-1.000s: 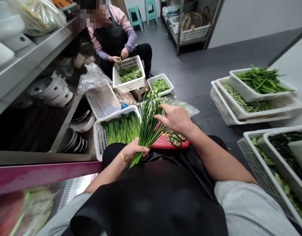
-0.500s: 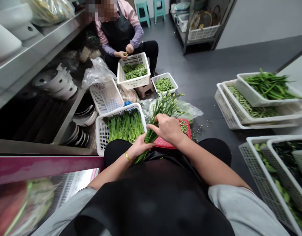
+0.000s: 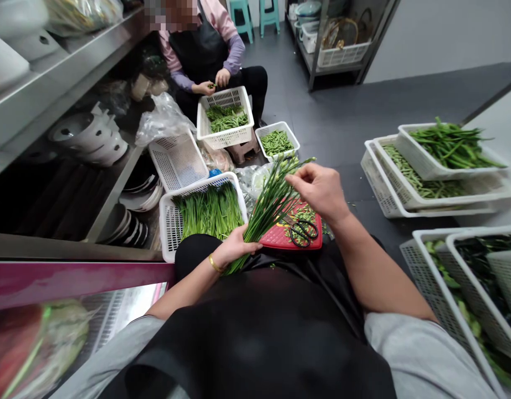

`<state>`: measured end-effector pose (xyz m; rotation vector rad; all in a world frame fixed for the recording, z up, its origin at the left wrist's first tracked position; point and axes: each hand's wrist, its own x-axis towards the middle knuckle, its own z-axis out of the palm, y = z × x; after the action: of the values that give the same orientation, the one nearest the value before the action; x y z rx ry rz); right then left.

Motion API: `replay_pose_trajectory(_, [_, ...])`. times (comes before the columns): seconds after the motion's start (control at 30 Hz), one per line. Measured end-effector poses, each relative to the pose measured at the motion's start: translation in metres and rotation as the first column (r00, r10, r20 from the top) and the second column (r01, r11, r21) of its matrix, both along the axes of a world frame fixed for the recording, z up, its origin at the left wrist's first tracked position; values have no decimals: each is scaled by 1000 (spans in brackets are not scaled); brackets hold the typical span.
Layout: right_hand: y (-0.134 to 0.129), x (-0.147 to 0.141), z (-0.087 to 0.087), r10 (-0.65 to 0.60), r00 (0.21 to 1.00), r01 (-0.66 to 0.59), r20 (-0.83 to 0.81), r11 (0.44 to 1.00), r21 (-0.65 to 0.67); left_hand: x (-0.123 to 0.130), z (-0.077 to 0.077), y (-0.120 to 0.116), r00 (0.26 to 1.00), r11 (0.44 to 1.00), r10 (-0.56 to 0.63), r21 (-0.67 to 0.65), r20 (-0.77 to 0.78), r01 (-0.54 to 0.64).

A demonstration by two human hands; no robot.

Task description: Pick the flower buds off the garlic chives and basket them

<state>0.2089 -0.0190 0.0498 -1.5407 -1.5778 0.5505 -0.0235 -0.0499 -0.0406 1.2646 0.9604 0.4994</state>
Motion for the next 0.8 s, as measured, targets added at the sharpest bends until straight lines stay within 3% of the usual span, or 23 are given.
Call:
replay_pose_trajectory(0.17, [-14, -5, 6, -111, 977, 80, 182, 982, 170, 2, 0, -2, 992, 986, 30, 168, -124, -9])
replay_pose_trajectory(0.3, [-26, -32, -4, 88, 946, -90, 311, 996, -7, 4, -1, -3, 947, 937, 98, 348, -306, 16])
replay_pose_trajectory(0.37, [-24, -37, -10, 161, 945, -137, 286, 985, -102, 4, -1, -4, 918, 918, 120, 395, -377, 43])
replay_pose_trajectory(0.43, [-18, -32, -13, 164, 968, -147, 192, 984, -100, 3, -1, -4, 905, 909, 130, 414, -406, 55])
replay_pose_trajectory(0.53, [-7, -6, -9, 61, 993, -60, 101, 998, -10, 1, -1, -4, 894, 904, 125, 421, -431, 76])
replay_pose_trajectory(0.6, [-6, 11, -2, -39, 990, 34, 132, 998, 44, -1, -1, -4, 872, 895, 125, 434, -473, 107])
replay_pose_trajectory(0.7, [-17, 18, 8, -244, 948, 195, 202, 952, 237, 0, 0, -5, 817, 876, 121, 448, -563, 179])
replay_pose_trajectory(0.73, [-23, 15, 11, -271, 934, 195, 234, 933, 304, 1, 0, -6, 794, 869, 120, 449, -596, 206])
replay_pose_trajectory(0.8, [-34, 0, 13, -199, 904, 69, 379, 942, 329, 2, 2, -6, 751, 854, 118, 453, -650, 258])
